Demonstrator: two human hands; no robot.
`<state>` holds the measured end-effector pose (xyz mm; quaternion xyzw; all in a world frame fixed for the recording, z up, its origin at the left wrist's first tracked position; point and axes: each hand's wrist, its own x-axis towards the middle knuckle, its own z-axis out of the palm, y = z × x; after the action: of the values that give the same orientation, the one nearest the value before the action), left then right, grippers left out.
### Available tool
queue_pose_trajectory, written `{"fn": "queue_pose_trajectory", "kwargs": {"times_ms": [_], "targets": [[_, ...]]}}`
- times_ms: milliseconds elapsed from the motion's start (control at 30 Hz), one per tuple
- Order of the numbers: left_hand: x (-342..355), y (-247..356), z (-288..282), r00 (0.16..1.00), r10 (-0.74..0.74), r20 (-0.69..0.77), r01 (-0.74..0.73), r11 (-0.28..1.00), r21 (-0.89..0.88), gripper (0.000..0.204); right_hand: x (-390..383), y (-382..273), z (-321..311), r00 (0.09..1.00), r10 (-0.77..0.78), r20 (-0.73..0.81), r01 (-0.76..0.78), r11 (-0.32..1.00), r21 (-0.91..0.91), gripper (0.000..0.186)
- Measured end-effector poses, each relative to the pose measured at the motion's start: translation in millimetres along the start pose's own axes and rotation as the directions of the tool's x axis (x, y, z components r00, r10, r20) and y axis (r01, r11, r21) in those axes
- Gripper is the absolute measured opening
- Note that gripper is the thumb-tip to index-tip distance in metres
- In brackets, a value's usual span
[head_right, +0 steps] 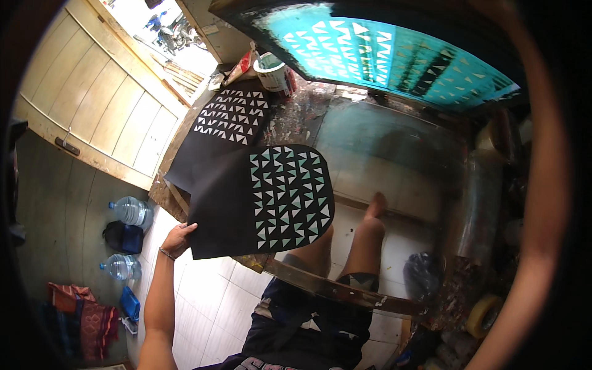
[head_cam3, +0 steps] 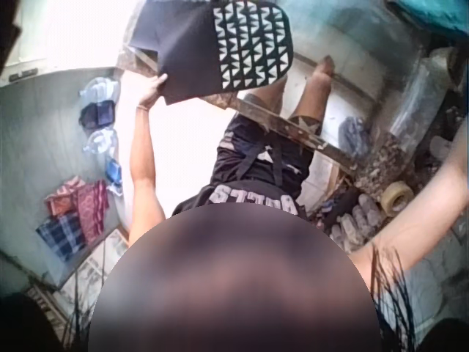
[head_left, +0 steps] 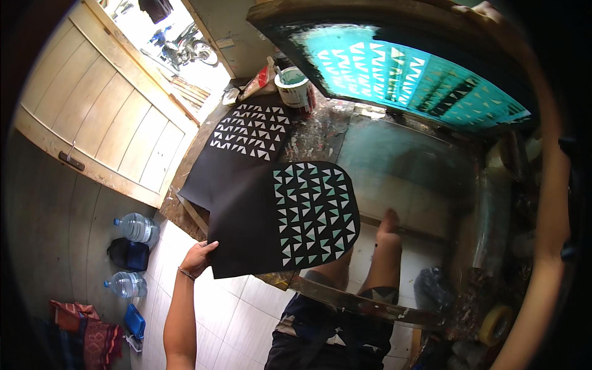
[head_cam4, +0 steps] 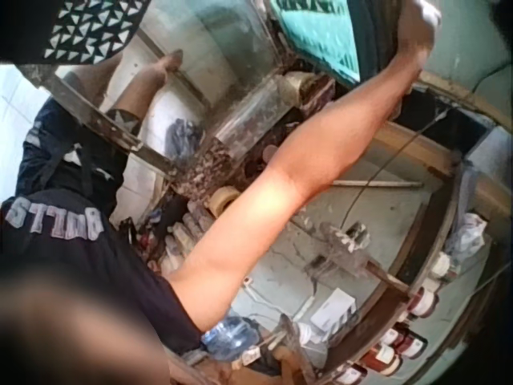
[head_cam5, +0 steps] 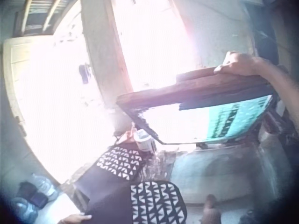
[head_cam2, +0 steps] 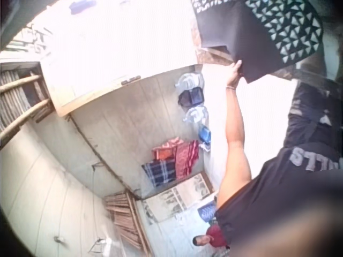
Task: The person retrieves a blue paint can from a cabinet and sits on the floor. They use a spoon to scoop blue paint into a white container and stir the mixture repeatedly.
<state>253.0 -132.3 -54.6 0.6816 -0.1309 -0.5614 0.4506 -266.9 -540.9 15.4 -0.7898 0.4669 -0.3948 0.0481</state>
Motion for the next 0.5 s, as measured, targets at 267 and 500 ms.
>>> {"fn": "queue_pose_trajectory", "kwargs": {"times_ms": [267, 500], "targets": [[7.1, -12.8, 3.8, 0.998, 0.027, -0.048, -0.028, 0.999, -0.021, 0.035, -369.7, 239.2, 399.7, 0.826, 0.564, -0.018, -0.495, 0.708, -0.503, 0.04], [-1.6, -16.2, -2.4, 0.993, 0.098, -0.072, -0.107, 0.986, -0.125, 0.029, -352.0, 211.1, 380.5, 0.946, 0.325, 0.01, -0.19, 0.576, -0.795, 0.016]]}}
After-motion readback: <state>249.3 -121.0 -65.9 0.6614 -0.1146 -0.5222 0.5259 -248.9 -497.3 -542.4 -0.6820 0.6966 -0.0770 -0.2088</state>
